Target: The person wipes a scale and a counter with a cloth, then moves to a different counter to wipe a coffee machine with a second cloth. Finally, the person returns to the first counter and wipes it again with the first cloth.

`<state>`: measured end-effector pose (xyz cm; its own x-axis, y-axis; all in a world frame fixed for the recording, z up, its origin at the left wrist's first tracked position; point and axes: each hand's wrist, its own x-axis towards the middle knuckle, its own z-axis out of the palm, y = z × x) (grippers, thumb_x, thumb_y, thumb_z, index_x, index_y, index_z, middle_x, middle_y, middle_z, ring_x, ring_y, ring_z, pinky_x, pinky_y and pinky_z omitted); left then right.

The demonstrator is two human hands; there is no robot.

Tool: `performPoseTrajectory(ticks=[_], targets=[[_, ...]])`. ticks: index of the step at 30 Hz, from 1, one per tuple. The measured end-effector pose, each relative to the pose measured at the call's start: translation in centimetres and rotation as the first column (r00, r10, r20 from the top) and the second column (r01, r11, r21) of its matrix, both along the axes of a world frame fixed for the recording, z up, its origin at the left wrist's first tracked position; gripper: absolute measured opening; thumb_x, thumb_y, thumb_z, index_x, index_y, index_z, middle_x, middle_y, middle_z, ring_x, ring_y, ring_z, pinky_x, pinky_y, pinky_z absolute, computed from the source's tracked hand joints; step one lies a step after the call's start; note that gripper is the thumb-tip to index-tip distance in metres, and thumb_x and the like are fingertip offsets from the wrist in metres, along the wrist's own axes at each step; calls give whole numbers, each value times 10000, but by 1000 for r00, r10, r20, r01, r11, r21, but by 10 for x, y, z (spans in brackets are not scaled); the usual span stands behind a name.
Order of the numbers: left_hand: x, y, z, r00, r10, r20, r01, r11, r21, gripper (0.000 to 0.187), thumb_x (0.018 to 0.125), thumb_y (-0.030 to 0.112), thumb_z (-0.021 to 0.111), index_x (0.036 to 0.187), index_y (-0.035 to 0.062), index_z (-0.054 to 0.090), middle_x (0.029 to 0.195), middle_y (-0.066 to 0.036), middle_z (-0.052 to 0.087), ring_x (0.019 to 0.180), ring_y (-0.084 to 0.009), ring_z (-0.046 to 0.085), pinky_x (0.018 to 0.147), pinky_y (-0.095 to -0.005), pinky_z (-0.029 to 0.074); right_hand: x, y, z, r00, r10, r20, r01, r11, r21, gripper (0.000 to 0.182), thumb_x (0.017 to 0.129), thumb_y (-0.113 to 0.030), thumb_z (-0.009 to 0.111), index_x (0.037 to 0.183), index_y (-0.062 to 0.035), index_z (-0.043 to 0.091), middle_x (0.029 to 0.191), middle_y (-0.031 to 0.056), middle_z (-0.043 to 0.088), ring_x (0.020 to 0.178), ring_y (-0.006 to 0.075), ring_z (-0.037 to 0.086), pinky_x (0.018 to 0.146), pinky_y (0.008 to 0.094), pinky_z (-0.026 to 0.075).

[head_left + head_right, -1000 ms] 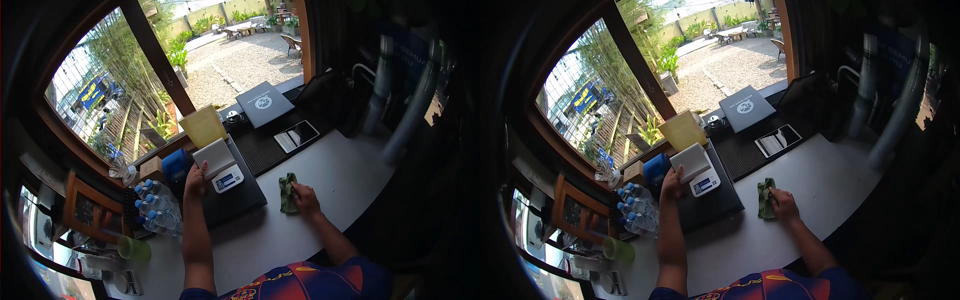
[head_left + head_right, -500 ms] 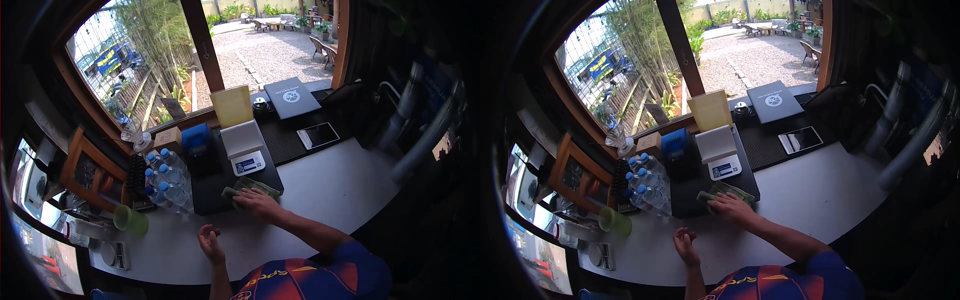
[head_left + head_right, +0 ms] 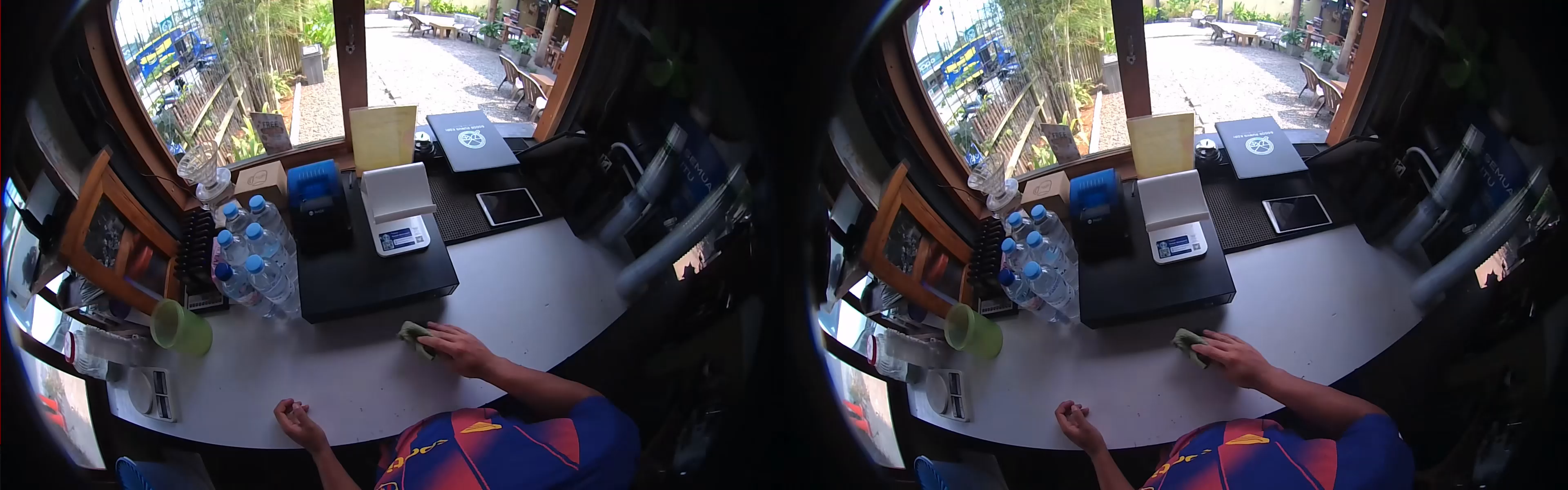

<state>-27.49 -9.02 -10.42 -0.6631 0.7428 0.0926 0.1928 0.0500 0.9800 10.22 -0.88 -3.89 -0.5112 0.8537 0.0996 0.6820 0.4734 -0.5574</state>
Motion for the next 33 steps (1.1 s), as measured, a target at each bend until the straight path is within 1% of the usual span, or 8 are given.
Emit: performPoseTrajectory(ticks=[6, 10, 16, 22, 24, 27, 29, 33], targets=[[5, 4, 2, 962, -108, -251, 112, 994, 2, 167, 962, 178, 534, 1006, 18, 530, 960, -91, 536, 828, -186, 522, 762, -344, 465, 206, -41, -65, 485, -842, 235, 813, 533, 232, 461, 938, -53, 491, 1398, -36, 525, 1540, 266, 363, 1411, 481, 345, 1172, 488, 323], [3, 2, -3, 944, -144, -297, 120, 988, -98, 142, 962, 129, 519, 1021, 1, 541, 940, -89, 548, 870, -194, 548, 782, -326, 479, 177, 29, -50, 516, -857, -3, 854, 514, 86, 480, 891, -31, 477, 1365, 5, 539, 1483, 231, 439, 1373, 424, 402, 1145, 470, 357], [-1, -1, -8, 936, -122, -331, 81, 987, -135, 149, 996, 180, 536, 1021, 33, 548, 959, -102, 560, 871, -205, 564, 794, -326, 510, 72, -11, -53, 743, -507, 437, 482, 858, 176, 708, 1004, -554, 408, 1580, -163, 280, 1646, 116, 220, 1536, 313, 156, 1235, 533, 84], [14, 0, -6, 913, -159, -376, 79, 972, -220, 168, 1004, 188, 535, 1070, 37, 569, 998, -121, 602, 941, -256, 601, 946, -341, 501, 285, 19, -73, 89, -952, 294, 888, 209, 410, 500, 979, -191, 541, 1456, -60, 469, 1533, 199, 362, 1440, 385, 301, 1176, 503, 274], [11, -3, -9, 914, -169, -370, 87, 970, -227, 168, 1003, 181, 535, 1088, 38, 561, 1029, -129, 602, 985, -272, 603, 999, -368, 492, 317, 45, -70, 115, -974, 196, 979, 144, 141, 533, 971, -237, 548, 1453, -27, 457, 1463, 226, 444, 1417, 377, 349, 1167, 446, 307], [12, 1, -8, 840, -137, -525, 76, 988, -137, 177, 1001, 175, 527, 1110, 37, 542, 1102, -134, 585, 1070, -284, 580, 1034, -403, 464, 244, 74, -77, 317, -905, 285, 853, 403, 331, 634, 983, -389, 493, 1521, -74, 381, 1590, 193, 330, 1485, 353, 271, 1216, 457, 212], [4, 0, -17, 775, -211, -595, 142, 977, -162, 322, 998, 219, 553, 1237, 7, 517, 1213, -166, 566, 1143, -322, 561, 1040, -445, 452, 151, 33, -59, 750, -499, 434, 485, 861, 153, 635, 1002, -389, 461, 1555, -112, 322, 1635, 136, 259, 1513, 313, 228, 1238, 446, 173], [10, 7, 1, 708, -203, -677, 168, 979, -117, 527, 1001, 408, 590, 1243, -54, 514, 1207, -228, 552, 1081, -369, 589, 971, -463, 501, 202, -52, -45, 682, -599, 419, 594, 788, 159, 611, 983, -296, 511, 1547, -135, 338, 1625, 144, 268, 1511, 323, 228, 1233, 440, 204]])
